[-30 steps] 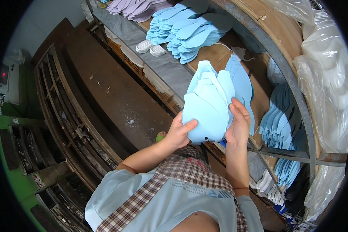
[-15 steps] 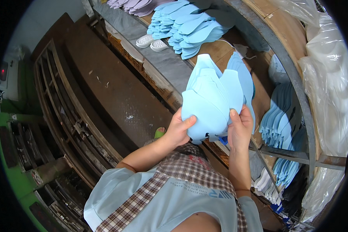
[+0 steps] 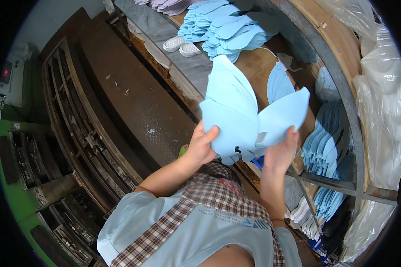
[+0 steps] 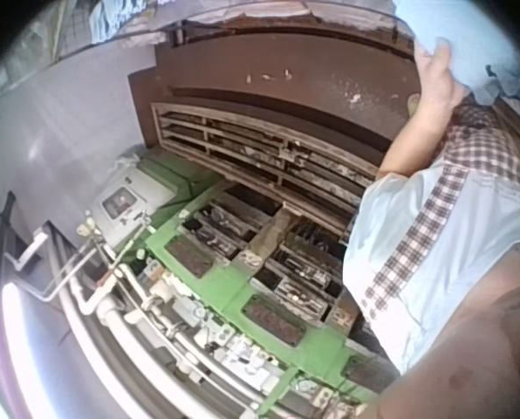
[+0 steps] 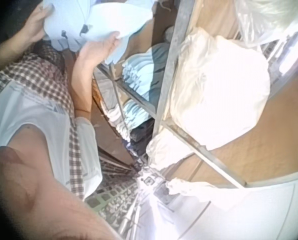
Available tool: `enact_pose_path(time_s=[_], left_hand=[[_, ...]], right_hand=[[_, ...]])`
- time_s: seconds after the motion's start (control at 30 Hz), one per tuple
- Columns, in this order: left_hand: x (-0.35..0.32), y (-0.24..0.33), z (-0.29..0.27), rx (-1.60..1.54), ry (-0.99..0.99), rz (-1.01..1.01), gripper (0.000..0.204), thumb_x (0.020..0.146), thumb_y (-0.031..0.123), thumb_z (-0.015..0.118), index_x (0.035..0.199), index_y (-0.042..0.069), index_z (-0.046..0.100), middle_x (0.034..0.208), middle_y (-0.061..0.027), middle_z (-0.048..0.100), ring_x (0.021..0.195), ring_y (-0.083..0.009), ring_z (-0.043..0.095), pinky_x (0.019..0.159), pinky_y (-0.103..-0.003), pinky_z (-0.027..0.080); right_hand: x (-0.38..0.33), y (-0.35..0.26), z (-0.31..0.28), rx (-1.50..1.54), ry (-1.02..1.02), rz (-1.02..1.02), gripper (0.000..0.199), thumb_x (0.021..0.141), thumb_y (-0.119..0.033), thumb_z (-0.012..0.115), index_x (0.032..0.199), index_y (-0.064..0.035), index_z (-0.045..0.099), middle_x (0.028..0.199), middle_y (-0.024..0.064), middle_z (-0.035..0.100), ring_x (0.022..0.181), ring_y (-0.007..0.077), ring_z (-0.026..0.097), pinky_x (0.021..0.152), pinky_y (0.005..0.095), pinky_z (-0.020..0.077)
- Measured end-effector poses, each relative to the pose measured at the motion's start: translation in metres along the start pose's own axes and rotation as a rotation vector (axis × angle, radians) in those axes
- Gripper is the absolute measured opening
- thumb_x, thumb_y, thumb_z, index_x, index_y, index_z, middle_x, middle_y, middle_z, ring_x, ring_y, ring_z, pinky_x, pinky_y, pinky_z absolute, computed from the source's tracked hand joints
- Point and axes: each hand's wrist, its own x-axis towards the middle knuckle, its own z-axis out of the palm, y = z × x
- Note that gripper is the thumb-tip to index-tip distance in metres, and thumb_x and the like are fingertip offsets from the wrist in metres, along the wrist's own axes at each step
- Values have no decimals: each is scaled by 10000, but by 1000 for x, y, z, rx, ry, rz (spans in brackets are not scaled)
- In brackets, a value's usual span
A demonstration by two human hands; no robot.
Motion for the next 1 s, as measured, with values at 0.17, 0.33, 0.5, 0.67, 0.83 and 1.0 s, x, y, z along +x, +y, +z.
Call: enact_pose_path(time_s=[0.17,0.33,0.5,0.67,0.83,1.0], left_hand=[[1,19,-9,7,43,84,453,844,222,629,1215,49,438,1158,-76,533,1048,-188,528,892,-360,446],[-1,34,-14,188,41,158,403,816,186,667,1141,14,504,1071,-77,577,988,-176,555,848,-344,466],[-8,37,-17,357,34,144,329,784,130,697,1048,-21,572,1026,-75,588,941,-163,557,800,-321,465],[-11,42,-23,576,-93,166,289,763,79,706,1009,-38,606,1023,-99,587,934,-182,559,786,-321,453],[-6,40,-17,652,-251,186,289,733,38,721,1001,-13,626,1045,-128,573,968,-216,558,812,-331,442],[1,37,-6,696,-364,241,270,721,4,718,980,2,641,1048,-133,574,975,-237,566,822,-336,446]], right_hand=[[36,-45,-39,-268,272,-371,278,932,-268,461,1130,-73,458,1123,117,531,1045,225,520,883,398,434],[118,-96,-74,-460,-6,-13,239,930,-245,456,991,-30,542,769,50,577,712,151,565,652,312,469],[189,-12,-91,-1375,-65,-330,345,891,-283,520,1060,14,564,945,154,598,845,249,572,773,362,458],[163,10,-69,-2074,12,-735,299,827,-155,602,1089,-19,558,1070,199,542,980,347,525,881,392,411],[89,-30,1,-1130,-487,-696,215,811,-65,604,1018,-8,605,1039,137,564,958,244,532,842,329,421],[13,-41,33,-793,-773,-341,209,819,-37,588,1022,11,608,1063,99,546,957,178,504,828,270,398]])
